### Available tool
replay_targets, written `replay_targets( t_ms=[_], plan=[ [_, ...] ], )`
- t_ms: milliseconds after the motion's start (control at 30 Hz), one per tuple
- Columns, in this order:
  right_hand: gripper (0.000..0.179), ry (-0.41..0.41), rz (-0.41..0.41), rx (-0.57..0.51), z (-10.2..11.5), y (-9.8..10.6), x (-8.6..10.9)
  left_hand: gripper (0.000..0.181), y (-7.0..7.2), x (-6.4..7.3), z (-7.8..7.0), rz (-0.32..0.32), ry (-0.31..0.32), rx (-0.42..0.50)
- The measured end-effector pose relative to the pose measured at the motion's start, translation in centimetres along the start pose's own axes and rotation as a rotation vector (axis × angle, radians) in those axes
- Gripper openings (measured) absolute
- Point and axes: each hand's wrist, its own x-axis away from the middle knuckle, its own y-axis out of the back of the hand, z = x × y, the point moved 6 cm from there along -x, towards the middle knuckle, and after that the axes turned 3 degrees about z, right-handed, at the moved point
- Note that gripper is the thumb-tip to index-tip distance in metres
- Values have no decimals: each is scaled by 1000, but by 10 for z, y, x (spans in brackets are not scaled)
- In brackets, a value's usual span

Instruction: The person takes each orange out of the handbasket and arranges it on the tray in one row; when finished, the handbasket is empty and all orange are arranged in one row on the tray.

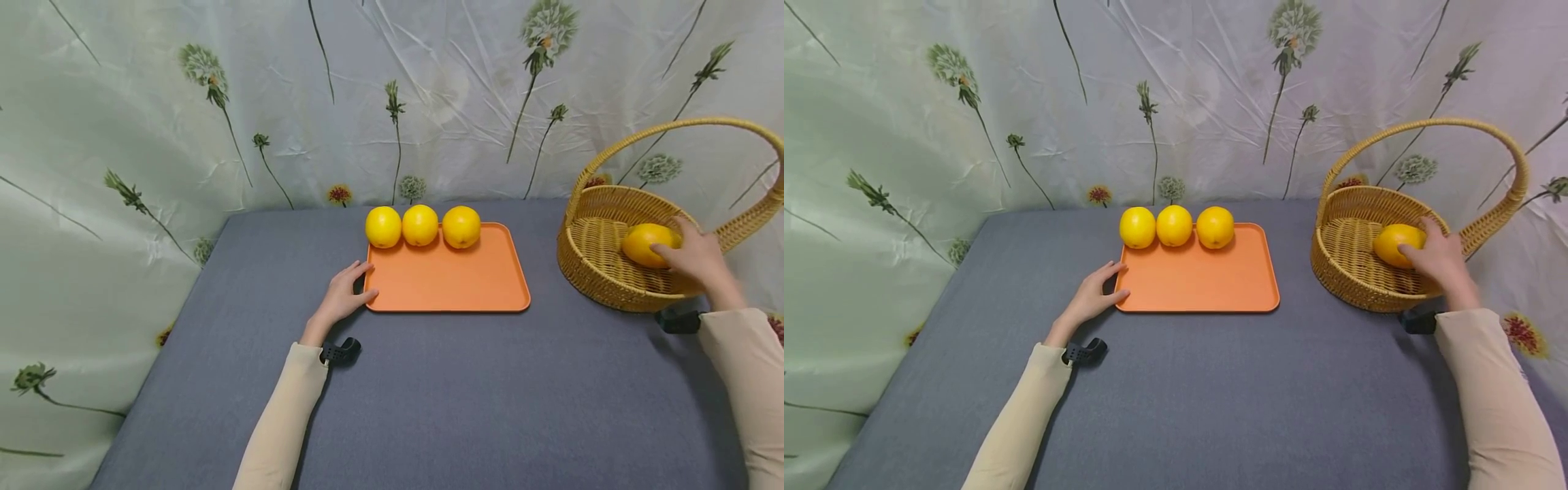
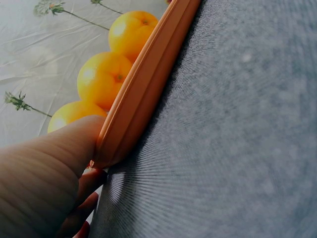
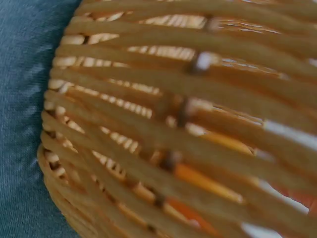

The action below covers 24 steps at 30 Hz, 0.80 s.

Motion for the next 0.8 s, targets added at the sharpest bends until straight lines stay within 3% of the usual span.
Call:
replay_targets(
  t_ms=[333, 633, 800],
  plan=[
    [78, -24, 104, 31, -5, -14, -7, 61, -1, -1, 1, -4, 3, -3],
    [78, -19, 4, -29, -5, -16, -7, 61, 0, -1, 0, -4, 7, 4],
    [82, -64, -31, -100, -6, -22, -10, 61, 0, -1, 0, -1, 6, 5]
  ],
)
